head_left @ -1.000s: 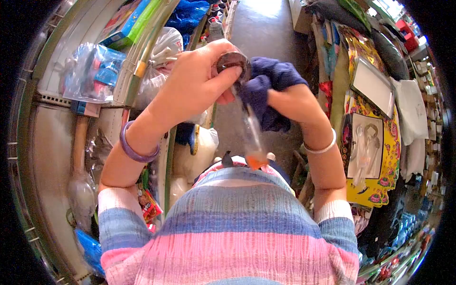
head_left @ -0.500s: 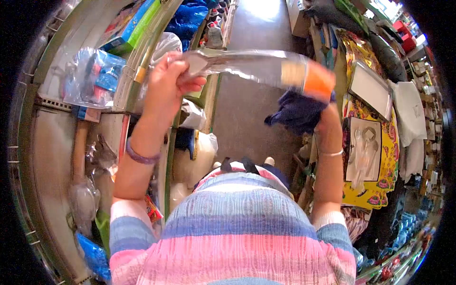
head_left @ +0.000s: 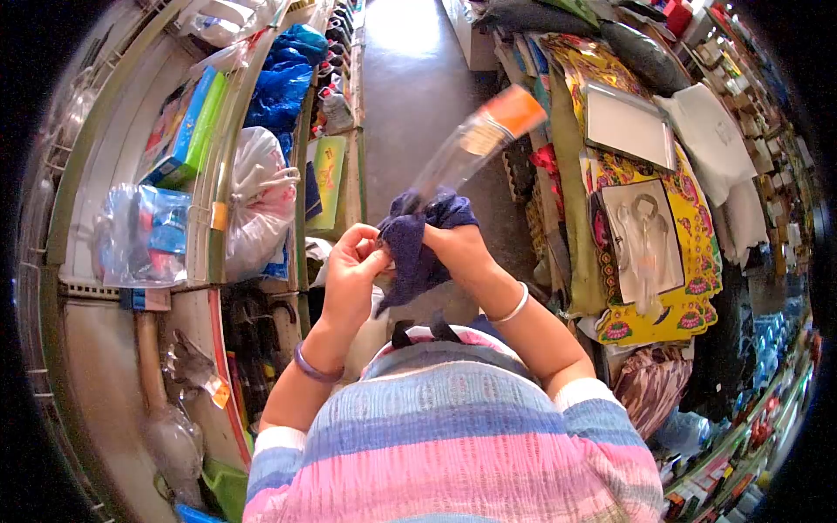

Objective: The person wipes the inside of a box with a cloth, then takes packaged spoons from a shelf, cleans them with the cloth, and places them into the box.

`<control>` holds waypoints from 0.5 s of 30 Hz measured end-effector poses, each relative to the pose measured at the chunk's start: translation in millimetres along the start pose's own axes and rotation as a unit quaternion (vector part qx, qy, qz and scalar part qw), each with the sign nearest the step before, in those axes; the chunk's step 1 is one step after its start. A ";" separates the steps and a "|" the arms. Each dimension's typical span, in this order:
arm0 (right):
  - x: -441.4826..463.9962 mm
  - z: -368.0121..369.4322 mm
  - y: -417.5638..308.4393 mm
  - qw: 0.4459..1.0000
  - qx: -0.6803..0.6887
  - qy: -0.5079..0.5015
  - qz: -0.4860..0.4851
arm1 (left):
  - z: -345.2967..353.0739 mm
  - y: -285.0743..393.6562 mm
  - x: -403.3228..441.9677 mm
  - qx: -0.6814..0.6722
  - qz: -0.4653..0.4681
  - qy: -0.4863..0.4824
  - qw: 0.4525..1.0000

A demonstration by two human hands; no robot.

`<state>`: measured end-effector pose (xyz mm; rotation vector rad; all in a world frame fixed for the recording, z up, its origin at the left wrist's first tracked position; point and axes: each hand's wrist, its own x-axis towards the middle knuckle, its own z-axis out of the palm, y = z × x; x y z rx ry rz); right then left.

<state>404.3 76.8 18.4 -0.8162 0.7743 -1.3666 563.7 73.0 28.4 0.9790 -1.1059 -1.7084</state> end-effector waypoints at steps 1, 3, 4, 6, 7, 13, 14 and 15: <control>-0.6 1.4 -3.4 1.000 -0.018 0.013 -0.017 | -1.6 0.7 -0.6 0.005 0.000 -0.009 1.000; 2.1 0.2 -13.7 0.997 -0.010 0.049 -0.055 | -3.3 0.5 -2.5 0.017 -0.008 -0.013 1.000; 3.7 0.0 -20.8 0.995 -0.006 0.067 -0.074 | -3.7 -0.3 -4.7 0.024 -0.016 -0.008 1.000; 6.5 -3.8 -35.3 0.991 0.053 0.077 -0.096 | -5.4 -4.1 -8.7 0.037 -0.021 -0.002 0.999; 8.5 -10.8 -40.8 0.991 0.025 0.077 -0.109 | -7.9 -6.8 -9.6 0.046 -0.020 -0.007 0.999; 12.1 -30.9 -72.3 0.975 0.041 0.176 -0.130 | -18.3 -10.8 -13.8 0.058 -0.041 -0.033 0.997; 13.4 -34.9 -73.3 0.973 0.028 0.194 -0.118 | -22.0 -14.4 -13.3 0.063 -0.041 -0.034 0.997; 14.5 -39.0 -73.3 0.971 0.015 0.213 -0.106 | -23.9 -16.1 -12.9 0.067 -0.040 -0.035 0.996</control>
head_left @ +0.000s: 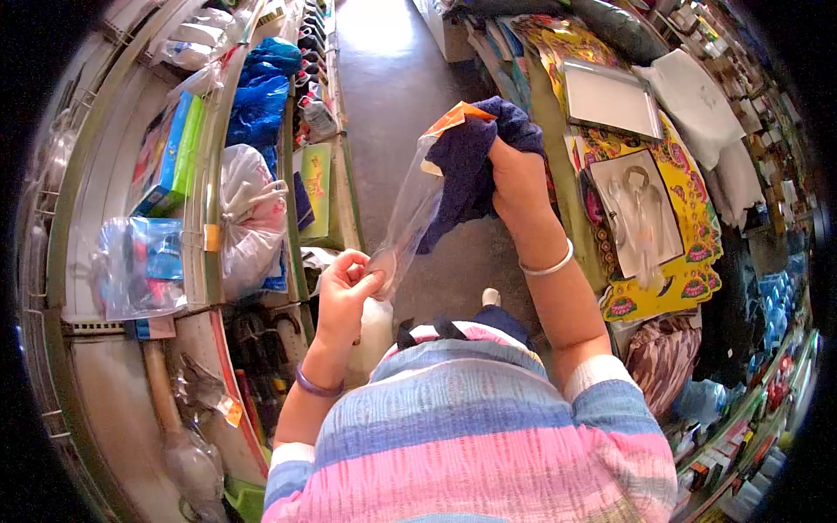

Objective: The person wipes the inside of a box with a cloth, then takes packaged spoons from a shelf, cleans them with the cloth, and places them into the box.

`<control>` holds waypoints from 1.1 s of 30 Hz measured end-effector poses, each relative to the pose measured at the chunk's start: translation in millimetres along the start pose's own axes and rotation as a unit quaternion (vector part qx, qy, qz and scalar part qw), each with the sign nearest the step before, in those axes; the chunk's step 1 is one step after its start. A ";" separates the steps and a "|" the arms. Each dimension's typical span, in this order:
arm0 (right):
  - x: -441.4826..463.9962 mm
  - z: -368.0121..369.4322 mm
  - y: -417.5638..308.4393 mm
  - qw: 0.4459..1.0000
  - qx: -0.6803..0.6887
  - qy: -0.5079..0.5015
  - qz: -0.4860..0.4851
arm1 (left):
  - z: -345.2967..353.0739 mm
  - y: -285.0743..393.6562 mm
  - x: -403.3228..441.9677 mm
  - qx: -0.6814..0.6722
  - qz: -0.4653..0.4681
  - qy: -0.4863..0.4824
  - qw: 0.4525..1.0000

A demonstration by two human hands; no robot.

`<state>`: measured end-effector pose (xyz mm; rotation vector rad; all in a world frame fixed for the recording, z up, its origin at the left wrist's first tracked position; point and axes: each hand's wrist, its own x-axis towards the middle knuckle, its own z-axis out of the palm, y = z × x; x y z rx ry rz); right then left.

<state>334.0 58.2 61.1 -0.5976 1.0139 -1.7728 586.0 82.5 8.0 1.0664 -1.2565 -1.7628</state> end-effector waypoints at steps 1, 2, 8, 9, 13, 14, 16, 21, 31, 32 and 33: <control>3.6 -5.8 2.0 0.999 -0.024 -0.003 -0.028 | 1.1 1.9 -0.3 0.000 0.000 0.002 1.000; 6.5 -10.6 3.5 0.997 -0.048 -0.006 -0.055 | 3.3 5.1 -1.1 -0.001 0.000 0.004 1.000; -3.9 -8.9 -10.5 0.998 0.026 0.041 -0.037 | 6.2 4.3 -0.1 0.037 -0.002 0.003 0.999; -2.3 -16.9 -7.8 0.997 -0.015 0.033 -0.069 | 10.1 3.0 1.7 0.053 -0.003 -0.002 0.999; -22.5 -49.9 -24.6 0.991 0.043 0.115 -0.054 | 17.9 -4.7 7.7 0.096 -0.002 0.008 0.995; -27.5 -68.0 -25.5 0.988 0.022 0.091 -0.120 | 15.7 -9.0 13.4 0.108 0.008 -0.018 0.994; -53.5 -95.0 -47.4 0.977 -0.066 0.117 -0.168 | 23.0 -12.2 21.1 0.063 -0.028 -0.018 0.997; -134.3 -176.5 -127.8 0.799 -0.412 0.385 -0.211 | 49.2 -22.3 42.7 0.047 -0.053 -0.092 0.993; -225.0 -362.6 -142.6 0.425 -0.768 0.340 0.337 | 150.1 -28.8 111.0 0.155 -0.030 -0.270 0.950; -226.5 -351.8 -136.6 0.495 -0.757 0.367 0.218 | 166.2 -29.9 120.0 0.189 0.000 -0.279 0.942; -221.4 -362.9 -125.5 0.612 -0.688 0.372 0.115 | 182.1 -31.1 129.9 0.226 0.030 -0.287 0.931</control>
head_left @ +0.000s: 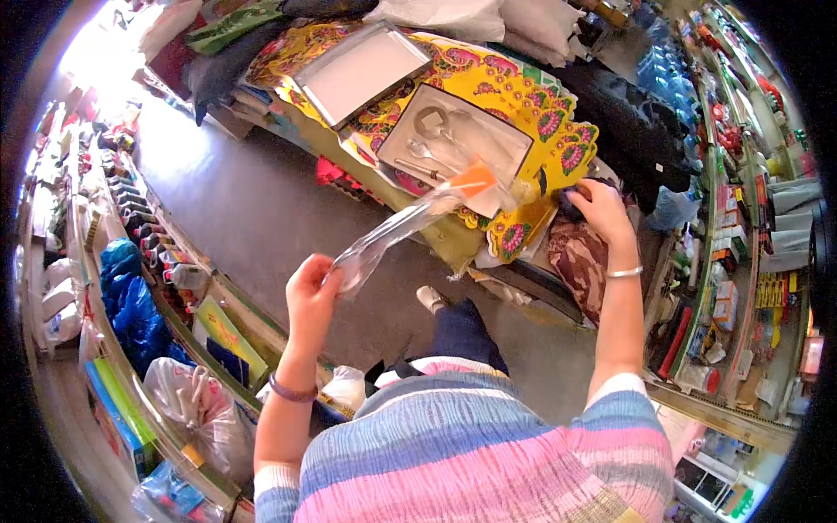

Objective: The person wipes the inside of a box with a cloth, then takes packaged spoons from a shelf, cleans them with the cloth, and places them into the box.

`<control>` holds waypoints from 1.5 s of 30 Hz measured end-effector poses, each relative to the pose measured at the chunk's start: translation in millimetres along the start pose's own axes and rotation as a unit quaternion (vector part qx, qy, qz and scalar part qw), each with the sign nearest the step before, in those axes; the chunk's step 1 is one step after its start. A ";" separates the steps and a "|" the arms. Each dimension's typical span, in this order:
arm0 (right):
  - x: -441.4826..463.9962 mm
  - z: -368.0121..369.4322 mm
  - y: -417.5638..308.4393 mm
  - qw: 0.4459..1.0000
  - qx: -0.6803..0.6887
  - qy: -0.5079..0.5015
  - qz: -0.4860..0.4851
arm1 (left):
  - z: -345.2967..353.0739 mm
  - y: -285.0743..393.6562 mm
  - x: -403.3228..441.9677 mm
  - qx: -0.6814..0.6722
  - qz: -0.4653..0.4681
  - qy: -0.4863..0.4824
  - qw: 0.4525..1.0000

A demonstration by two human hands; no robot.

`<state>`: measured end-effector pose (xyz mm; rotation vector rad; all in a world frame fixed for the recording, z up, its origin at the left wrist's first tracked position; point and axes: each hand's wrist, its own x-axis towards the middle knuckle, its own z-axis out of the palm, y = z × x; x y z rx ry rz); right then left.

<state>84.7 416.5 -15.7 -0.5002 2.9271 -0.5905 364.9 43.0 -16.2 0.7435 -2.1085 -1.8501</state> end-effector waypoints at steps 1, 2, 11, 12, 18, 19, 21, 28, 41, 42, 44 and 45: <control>1.6 10.6 -12.7 0.989 0.128 0.048 -0.060 | 6.7 3.9 17.2 0.047 0.019 -0.006 0.999; 3.2 17.4 -30.0 0.928 0.369 -0.050 -0.025 | 14.0 3.5 36.7 0.101 0.044 -0.014 0.994; 16.1 98.3 -86.3 0.910 0.409 -0.065 -0.034 | 94.9 -6.0 193.5 0.374 0.160 -0.036 0.913; 19.8 101.3 -89.0 0.930 0.355 0.000 -0.093 | 103.3 -10.2 208.6 0.364 0.146 -0.038 0.919; 40.3 138.0 -90.6 0.962 0.078 0.088 -0.247 | 132.0 -42.2 236.9 0.426 0.232 -0.051 0.873; 41.2 135.9 -93.5 0.961 0.058 0.079 -0.259 | 129.3 -40.4 231.2 0.443 0.261 -0.059 0.856; 36.6 132.3 -98.9 0.959 0.017 0.056 -0.279 | 117.1 -23.0 206.8 0.402 0.285 -0.069 0.867; 16.4 115.6 -134.0 0.952 -0.063 0.115 -0.278 | 23.8 -34.9 87.0 0.376 0.224 0.008 0.899; -232.7 200.3 -448.3 0.595 0.152 -0.250 -0.749 | -126.1 -81.7 -318.1 0.335 0.007 0.587 0.737; -267.9 201.7 -466.8 0.551 0.144 -0.285 -0.771 | -123.5 -74.0 -348.4 0.352 -0.017 0.632 0.690; -332.6 203.8 -495.4 0.472 0.146 -0.373 -0.785 | -118.2 -59.1 -403.2 0.383 -0.055 0.700 0.601; -362.9 205.5 -505.8 0.436 0.158 -0.429 -0.775 | -116.5 -53.6 -429.2 0.400 -0.071 0.722 0.560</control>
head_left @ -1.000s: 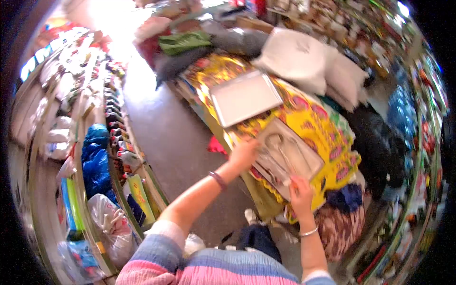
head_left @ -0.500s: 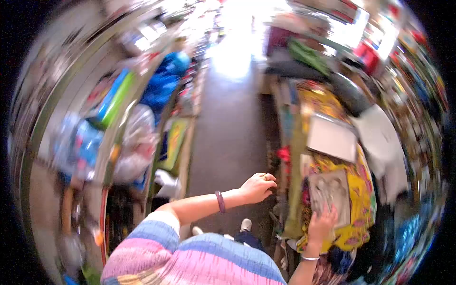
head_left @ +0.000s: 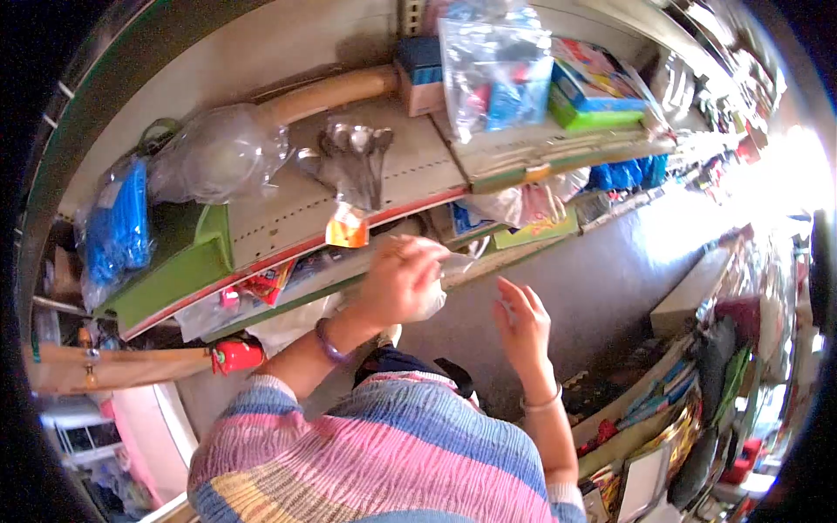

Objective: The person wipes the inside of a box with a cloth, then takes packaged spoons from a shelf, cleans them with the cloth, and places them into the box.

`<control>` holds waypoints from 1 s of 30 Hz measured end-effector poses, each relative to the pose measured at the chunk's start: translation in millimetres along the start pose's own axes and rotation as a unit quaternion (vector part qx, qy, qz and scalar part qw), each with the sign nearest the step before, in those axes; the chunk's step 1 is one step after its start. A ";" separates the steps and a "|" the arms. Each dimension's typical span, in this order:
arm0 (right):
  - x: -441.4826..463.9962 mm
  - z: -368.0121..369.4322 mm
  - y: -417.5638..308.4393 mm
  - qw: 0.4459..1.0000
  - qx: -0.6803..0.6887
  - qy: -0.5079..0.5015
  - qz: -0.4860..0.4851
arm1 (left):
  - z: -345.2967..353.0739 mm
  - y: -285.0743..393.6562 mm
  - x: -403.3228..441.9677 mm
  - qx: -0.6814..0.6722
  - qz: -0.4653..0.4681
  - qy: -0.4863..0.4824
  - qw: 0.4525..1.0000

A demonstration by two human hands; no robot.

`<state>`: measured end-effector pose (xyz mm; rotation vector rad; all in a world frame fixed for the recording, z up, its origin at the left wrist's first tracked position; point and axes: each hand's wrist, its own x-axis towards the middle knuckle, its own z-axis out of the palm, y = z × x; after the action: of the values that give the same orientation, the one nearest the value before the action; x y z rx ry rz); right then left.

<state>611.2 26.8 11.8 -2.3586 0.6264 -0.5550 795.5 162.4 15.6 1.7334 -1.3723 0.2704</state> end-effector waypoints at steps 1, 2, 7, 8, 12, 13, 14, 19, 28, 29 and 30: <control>24.1 12.9 -15.3 0.998 0.046 -0.015 -0.032 | -18.4 -11.4 2.0 0.034 -0.023 0.041 0.998; 48.1 25.7 -30.0 0.994 0.090 -0.030 -0.061 | -32.7 -24.9 2.7 0.067 -0.045 0.081 0.993; 144.4 97.4 -76.8 0.980 0.112 -0.132 -0.093 | -76.9 -102.5 -11.2 0.175 -0.235 0.046 0.955; 149.2 105.3 -82.4 0.982 0.074 -0.125 -0.123 | -77.6 -109.1 -13.8 0.145 -0.258 0.032 0.955; 157.6 129.0 -105.5 0.977 -0.029 -0.129 -0.166 | -81.3 -112.3 -5.6 0.010 -0.312 0.015 0.950; 157.9 133.5 -106.6 0.977 -0.038 -0.122 -0.172 | -74.4 -121.0 -7.1 -0.078 -0.324 0.038 0.942; 158.2 137.1 -106.6 0.976 -0.047 -0.114 -0.179 | -70.7 -126.4 -10.3 -0.088 -0.306 0.046 0.947; 166.3 138.7 -103.9 0.977 -0.039 -0.149 -0.148 | -55.2 -138.4 -9.5 -0.092 -0.319 0.035 0.943; 173.1 136.8 -95.6 0.983 0.095 -0.124 -0.098 | -41.2 -151.2 3.5 -0.221 -0.345 0.081 0.909; 175.2 138.4 -93.6 0.981 0.129 -0.128 -0.072 | -44.7 -144.9 5.7 -0.304 -0.382 0.115 0.865; 176.0 139.9 -92.1 0.977 0.164 -0.131 -0.046 | -49.0 -137.3 8.1 -0.383 -0.414 0.148 0.813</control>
<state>852.3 56.8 13.0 -2.1054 0.2833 -0.3469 934.1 192.9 -18.5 1.3347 -0.2982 -0.4429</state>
